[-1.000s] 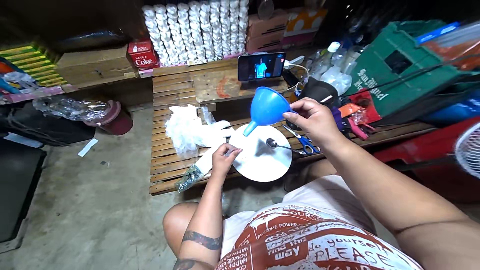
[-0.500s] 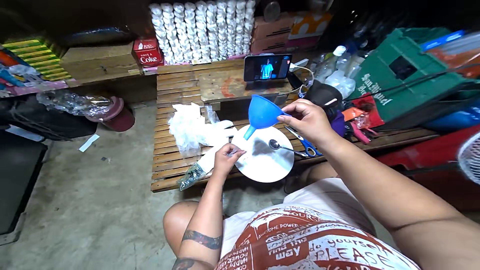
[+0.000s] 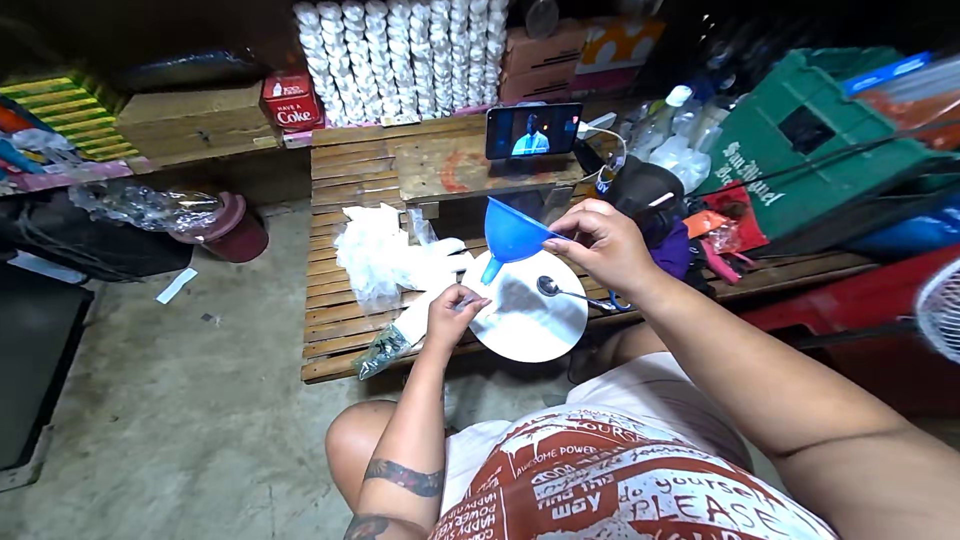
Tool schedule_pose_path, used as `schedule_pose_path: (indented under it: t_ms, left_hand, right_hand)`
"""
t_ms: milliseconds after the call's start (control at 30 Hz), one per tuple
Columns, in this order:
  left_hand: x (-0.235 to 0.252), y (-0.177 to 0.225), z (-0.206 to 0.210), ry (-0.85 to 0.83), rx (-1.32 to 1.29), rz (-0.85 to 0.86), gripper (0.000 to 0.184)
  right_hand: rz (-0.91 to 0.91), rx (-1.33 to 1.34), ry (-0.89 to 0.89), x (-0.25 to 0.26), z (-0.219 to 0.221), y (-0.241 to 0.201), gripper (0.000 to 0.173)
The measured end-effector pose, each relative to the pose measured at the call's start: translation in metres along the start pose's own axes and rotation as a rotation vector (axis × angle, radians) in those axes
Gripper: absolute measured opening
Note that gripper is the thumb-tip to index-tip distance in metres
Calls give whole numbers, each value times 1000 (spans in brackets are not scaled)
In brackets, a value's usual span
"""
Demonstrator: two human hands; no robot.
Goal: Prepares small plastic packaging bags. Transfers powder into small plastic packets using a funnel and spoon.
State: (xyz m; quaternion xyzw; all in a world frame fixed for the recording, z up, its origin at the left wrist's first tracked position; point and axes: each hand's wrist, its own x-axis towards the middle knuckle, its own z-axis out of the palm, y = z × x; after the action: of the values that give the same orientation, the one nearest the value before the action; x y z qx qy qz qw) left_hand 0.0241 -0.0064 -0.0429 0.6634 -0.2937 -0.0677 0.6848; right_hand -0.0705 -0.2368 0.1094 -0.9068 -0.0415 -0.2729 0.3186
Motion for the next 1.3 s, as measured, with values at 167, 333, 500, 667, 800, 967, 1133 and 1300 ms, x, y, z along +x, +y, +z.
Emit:
schedule_pose_path:
  t_ms: [167, 333, 500, 667, 800, 967, 1133, 1300]
  left_hand:
    - [1, 0, -1, -3, 6, -10, 18]
    - [1, 2, -1, 22, -26, -38, 22]
    - [1, 3, -3, 41, -5, -108, 20]
    - [1, 2, -4, 43, -12, -103, 19]
    - [1, 3, -5, 43, -37, -94, 20]
    - [0, 2, -5, 37, -47, -84, 23]
    - [0, 3, -4, 37, -82, -60, 26]
    - [0, 5, -5, 60, -29, 7, 28]
  right_hand:
    - [-28, -9, 12, -6, 8, -2, 20]
    - [-125, -31, 5, -8, 24, -4, 17]
    - [-195, -17, 29, -9, 33, -8, 16]
    - [-181, -7, 22, -8, 34, -11, 18]
    - [-163, -24, 12, -8, 33, -8, 19]
    - [-163, -45, -17, -7, 31, -6, 19]
    - [-235, -54, -33, -8, 34, -10, 15]
    - [-319, -111, -86, -14, 41, -18, 13]
